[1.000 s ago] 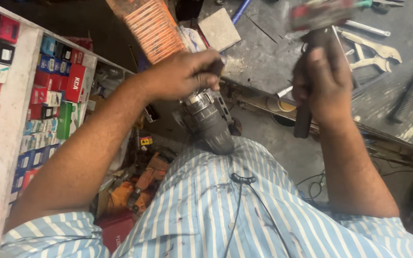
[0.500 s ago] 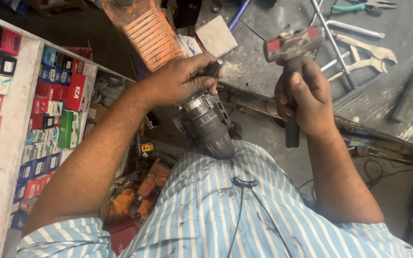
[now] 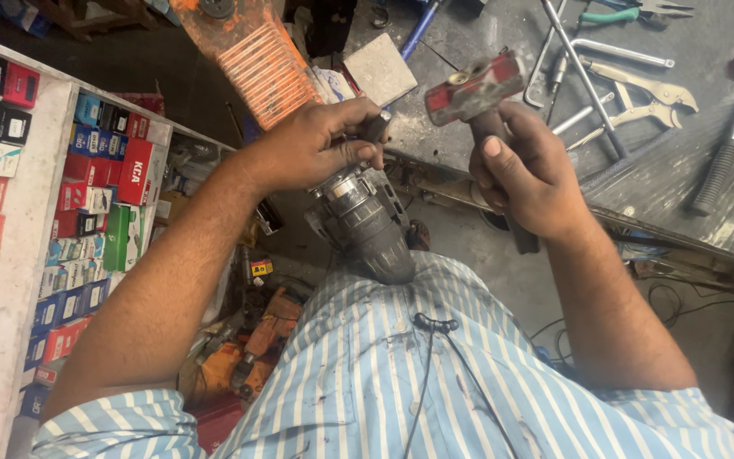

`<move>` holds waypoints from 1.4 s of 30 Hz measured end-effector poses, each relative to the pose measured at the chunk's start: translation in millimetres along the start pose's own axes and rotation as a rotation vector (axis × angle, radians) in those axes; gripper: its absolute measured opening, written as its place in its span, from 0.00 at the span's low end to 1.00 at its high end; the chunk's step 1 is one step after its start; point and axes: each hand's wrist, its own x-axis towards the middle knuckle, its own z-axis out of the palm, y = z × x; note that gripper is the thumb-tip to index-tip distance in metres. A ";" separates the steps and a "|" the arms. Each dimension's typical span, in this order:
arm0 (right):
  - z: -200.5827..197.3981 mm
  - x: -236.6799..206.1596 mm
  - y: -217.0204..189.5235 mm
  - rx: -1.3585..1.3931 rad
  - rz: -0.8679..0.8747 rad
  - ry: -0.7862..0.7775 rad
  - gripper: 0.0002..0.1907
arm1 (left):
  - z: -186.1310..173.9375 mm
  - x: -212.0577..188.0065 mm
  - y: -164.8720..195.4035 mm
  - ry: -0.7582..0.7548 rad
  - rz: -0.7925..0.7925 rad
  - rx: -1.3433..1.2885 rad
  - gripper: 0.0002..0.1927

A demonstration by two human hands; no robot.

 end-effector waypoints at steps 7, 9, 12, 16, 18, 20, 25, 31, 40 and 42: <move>2.6 17.2 -24.1 -0.158 -0.160 -0.001 0.24 | -2.4 0.4 1.3 -0.027 0.024 0.048 0.11; 6.2 21.7 -25.5 -0.165 -0.197 0.015 0.26 | -2.5 0.0 1.2 -0.026 0.038 0.042 0.11; 10.4 25.0 -24.2 -0.357 -0.263 -0.074 0.25 | -1.4 -0.2 1.2 0.002 0.069 0.118 0.14; 9.3 23.3 -24.1 -0.490 -0.162 -0.107 0.19 | 0.3 1.5 0.5 -0.010 0.006 0.085 0.13; 10.6 23.2 -23.3 -0.268 -0.071 -0.011 0.18 | -0.2 1.8 -0.5 -0.022 0.001 0.106 0.14; 12.5 23.6 -22.5 -0.128 -0.095 0.122 0.20 | -0.3 1.2 -1.6 -0.034 -0.011 0.091 0.15; 9.6 23.9 -23.6 -0.550 -0.191 0.003 0.18 | 0.2 2.2 -4.8 0.009 0.086 0.201 0.18; 11.2 20.1 -16.1 -0.528 -0.376 0.043 0.15 | -0.2 3.0 -3.8 -0.036 0.068 0.174 0.17; 9.4 21.8 -15.4 -0.155 0.011 0.205 0.18 | -1.5 4.0 3.5 -0.060 -0.076 0.168 0.18; 8.4 22.9 -14.9 -0.399 -0.052 0.058 0.18 | -1.8 5.7 5.0 -0.050 -0.032 0.209 0.20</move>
